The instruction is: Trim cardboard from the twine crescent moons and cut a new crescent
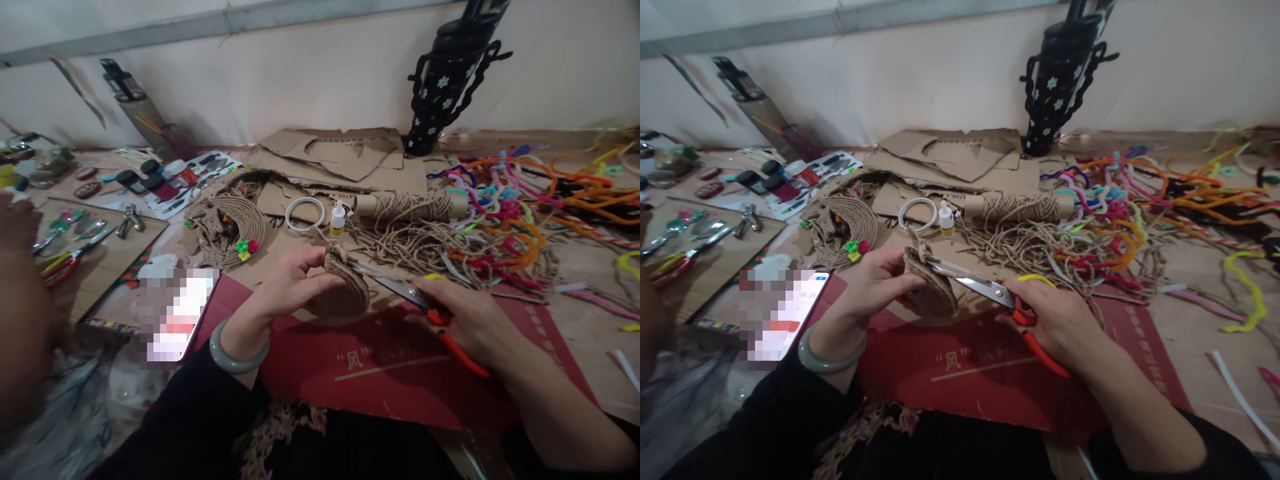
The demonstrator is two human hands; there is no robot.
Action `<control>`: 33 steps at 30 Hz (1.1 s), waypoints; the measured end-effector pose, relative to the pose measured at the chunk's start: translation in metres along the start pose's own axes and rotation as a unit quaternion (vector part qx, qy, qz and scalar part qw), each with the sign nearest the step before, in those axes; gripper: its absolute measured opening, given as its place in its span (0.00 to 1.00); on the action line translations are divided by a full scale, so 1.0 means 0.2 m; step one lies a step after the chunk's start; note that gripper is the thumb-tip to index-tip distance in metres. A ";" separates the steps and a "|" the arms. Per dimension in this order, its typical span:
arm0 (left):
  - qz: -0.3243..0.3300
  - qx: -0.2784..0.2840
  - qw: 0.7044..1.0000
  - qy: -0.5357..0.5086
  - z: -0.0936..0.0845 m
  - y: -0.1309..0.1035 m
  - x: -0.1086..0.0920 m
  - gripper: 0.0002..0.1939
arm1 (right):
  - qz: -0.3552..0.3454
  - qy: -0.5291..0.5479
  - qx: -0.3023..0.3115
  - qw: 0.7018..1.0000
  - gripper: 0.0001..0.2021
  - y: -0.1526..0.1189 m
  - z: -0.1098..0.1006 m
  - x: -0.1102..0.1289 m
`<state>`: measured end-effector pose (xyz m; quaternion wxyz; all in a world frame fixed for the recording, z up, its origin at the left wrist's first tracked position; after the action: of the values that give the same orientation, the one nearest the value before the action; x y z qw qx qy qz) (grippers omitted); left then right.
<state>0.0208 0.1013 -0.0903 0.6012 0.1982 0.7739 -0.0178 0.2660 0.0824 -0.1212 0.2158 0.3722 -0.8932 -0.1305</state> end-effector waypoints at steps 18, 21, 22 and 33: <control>0.020 0.062 0.998 0.016 0.03 0.00 -0.05 0.08 | 0.021 0.045 0.044 0.998 0.13 -0.01 0.00 0.01; 0.013 0.074 0.997 0.030 0.05 0.00 -0.04 0.10 | 0.041 0.048 0.083 0.995 0.16 0.01 0.00 0.01; 0.009 0.081 0.996 0.040 0.05 0.00 -0.03 0.11 | 0.047 0.046 0.092 0.994 0.17 0.02 0.00 0.01; -0.017 0.100 0.995 0.015 0.08 0.00 -0.04 0.08 | 0.054 0.068 0.081 0.993 0.17 0.00 0.01 -0.01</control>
<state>0.0363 0.0949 -0.0874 0.5664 0.2445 0.7804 -0.1017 0.2666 0.0834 -0.1245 0.2520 0.3474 -0.9030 -0.0198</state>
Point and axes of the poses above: each hand's wrist, its own y-axis towards the middle knuckle, its own z-axis out of the palm, x = y × z, the point moved 6 cm from there along y, towards the middle knuckle, and after that the axes turned 2 degrees about -y, right-handed, at the moved point
